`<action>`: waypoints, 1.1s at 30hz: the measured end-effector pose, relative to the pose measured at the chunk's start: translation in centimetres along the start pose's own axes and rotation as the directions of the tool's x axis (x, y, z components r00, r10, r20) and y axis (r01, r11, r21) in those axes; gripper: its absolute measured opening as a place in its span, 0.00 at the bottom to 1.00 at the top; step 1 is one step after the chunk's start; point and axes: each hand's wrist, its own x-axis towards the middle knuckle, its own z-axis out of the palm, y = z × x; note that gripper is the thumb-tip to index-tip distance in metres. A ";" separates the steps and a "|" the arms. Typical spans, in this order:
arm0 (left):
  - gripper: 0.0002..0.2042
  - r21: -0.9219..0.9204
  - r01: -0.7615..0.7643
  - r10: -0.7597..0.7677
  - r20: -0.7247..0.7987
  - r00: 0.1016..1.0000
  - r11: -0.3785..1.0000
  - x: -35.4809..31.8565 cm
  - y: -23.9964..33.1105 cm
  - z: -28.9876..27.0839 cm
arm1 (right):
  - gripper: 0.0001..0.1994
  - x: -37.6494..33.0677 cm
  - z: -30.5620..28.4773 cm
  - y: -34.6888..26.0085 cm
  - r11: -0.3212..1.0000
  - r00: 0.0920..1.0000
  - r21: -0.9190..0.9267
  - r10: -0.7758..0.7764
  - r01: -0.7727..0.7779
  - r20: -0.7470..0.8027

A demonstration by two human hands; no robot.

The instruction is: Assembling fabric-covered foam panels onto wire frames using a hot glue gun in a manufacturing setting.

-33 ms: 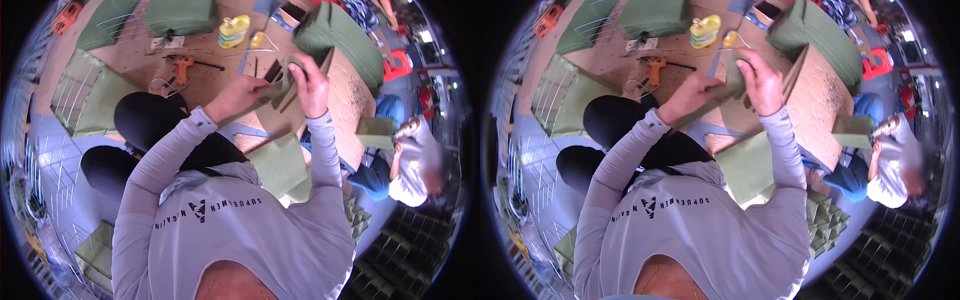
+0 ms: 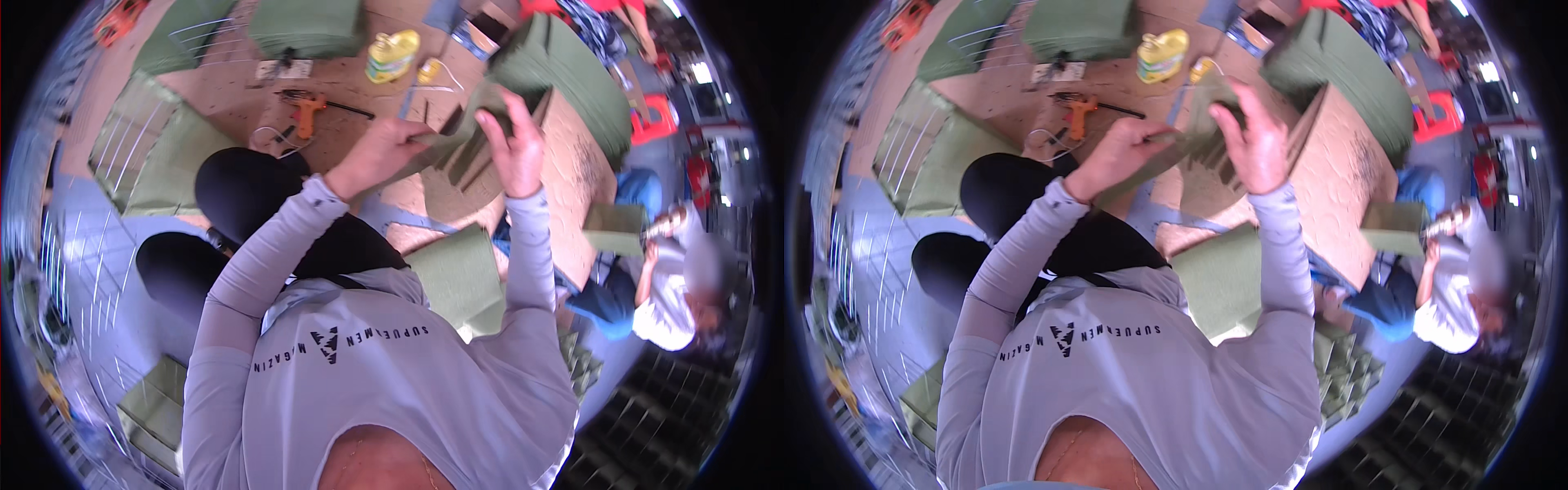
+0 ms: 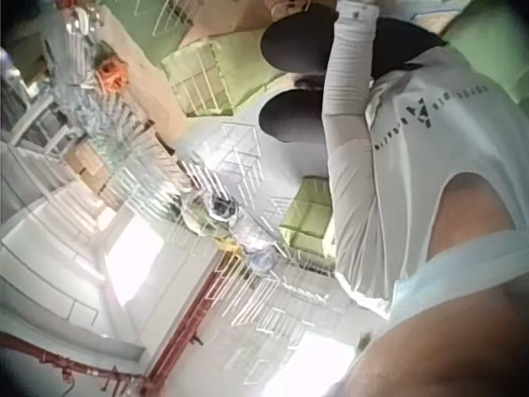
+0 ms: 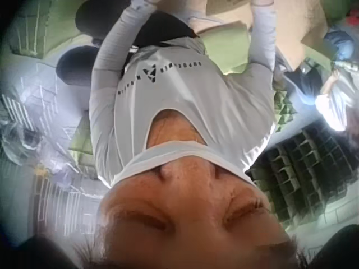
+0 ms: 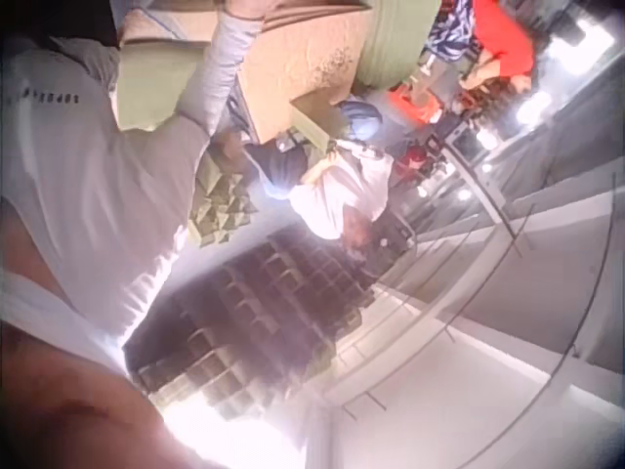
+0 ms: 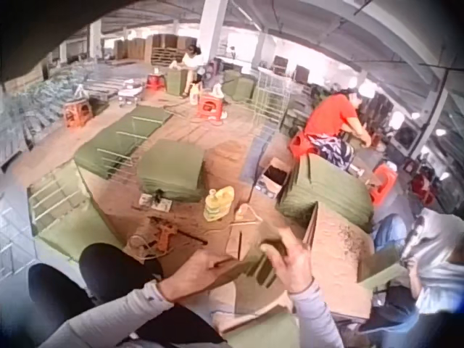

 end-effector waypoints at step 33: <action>0.18 -0.724 0.141 -0.700 -0.689 -0.185 0.675 -45.4 5.5 -20.6 | 0.19 -9.4 50.8 25.2 0.693 0.488 -0.218 0.663 -0.687 0.568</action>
